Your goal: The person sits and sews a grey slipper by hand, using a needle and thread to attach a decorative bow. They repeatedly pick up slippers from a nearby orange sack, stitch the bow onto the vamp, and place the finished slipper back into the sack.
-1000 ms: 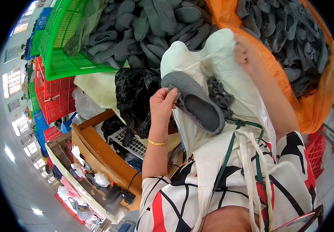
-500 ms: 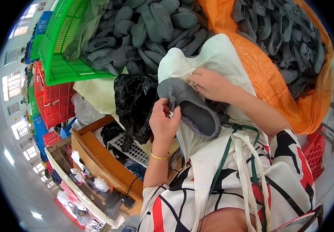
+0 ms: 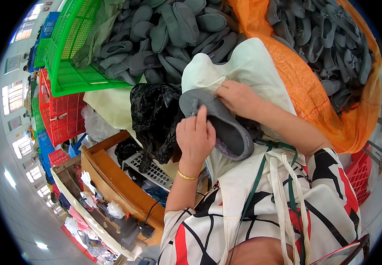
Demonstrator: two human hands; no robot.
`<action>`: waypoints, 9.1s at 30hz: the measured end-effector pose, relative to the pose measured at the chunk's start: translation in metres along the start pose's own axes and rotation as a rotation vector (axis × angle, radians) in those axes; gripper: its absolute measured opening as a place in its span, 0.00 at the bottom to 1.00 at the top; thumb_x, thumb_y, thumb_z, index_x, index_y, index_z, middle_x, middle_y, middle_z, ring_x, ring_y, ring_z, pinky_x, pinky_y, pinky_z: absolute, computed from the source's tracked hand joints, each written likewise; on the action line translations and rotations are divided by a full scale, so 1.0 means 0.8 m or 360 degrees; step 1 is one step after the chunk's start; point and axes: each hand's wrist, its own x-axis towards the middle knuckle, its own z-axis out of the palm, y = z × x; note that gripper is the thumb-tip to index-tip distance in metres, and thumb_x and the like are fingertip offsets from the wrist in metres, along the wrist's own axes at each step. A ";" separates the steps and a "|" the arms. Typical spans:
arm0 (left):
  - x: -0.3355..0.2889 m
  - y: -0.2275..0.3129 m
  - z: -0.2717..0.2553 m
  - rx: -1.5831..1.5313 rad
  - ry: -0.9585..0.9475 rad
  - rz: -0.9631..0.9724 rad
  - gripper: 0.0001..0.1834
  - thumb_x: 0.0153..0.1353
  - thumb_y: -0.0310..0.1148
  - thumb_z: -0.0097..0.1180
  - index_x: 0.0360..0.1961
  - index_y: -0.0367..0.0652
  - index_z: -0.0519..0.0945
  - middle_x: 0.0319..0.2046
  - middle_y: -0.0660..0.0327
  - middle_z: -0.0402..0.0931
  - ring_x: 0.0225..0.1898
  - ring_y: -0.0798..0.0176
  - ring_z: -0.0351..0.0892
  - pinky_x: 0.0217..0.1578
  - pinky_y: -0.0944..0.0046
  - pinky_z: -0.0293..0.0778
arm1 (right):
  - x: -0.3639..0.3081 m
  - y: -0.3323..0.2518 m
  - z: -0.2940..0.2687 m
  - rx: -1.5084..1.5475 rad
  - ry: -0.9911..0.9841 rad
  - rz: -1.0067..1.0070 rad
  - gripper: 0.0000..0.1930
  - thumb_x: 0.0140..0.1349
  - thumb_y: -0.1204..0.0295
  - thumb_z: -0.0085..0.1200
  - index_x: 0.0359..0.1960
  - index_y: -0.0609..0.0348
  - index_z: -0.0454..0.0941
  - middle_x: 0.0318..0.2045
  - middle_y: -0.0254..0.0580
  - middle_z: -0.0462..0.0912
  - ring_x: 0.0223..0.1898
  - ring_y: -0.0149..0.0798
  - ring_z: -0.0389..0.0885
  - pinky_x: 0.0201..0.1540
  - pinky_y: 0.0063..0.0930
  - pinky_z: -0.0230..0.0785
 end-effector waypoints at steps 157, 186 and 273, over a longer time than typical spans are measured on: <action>0.014 0.050 0.033 -0.2140 -0.1076 -0.1337 0.05 0.66 0.32 0.59 0.36 0.42 0.80 0.24 0.69 0.76 0.22 0.78 0.69 0.22 0.77 0.64 | -0.086 -0.057 -0.076 0.0828 -0.0062 0.0609 0.02 0.66 0.72 0.56 0.38 0.53 0.76 0.32 0.37 0.79 0.27 0.34 0.79 0.27 0.24 0.70; 0.034 0.076 0.045 -0.0416 -0.0257 0.0429 0.05 0.54 0.30 0.60 0.23 0.44 0.79 0.29 0.60 0.74 0.37 0.55 0.77 0.32 0.56 0.76 | -0.100 -0.039 -0.178 0.1327 0.0551 0.1109 0.06 0.72 0.69 0.50 0.39 0.58 0.72 0.25 0.33 0.78 0.23 0.23 0.73 0.25 0.18 0.67; -0.026 0.060 0.025 -0.1901 -0.1021 -0.1034 0.08 0.58 0.30 0.63 0.31 0.35 0.80 0.29 0.66 0.76 0.31 0.73 0.72 0.33 0.70 0.70 | -0.129 0.024 -0.191 0.2446 0.0955 0.1452 0.08 0.70 0.65 0.54 0.34 0.54 0.74 0.26 0.31 0.75 0.26 0.27 0.72 0.26 0.20 0.65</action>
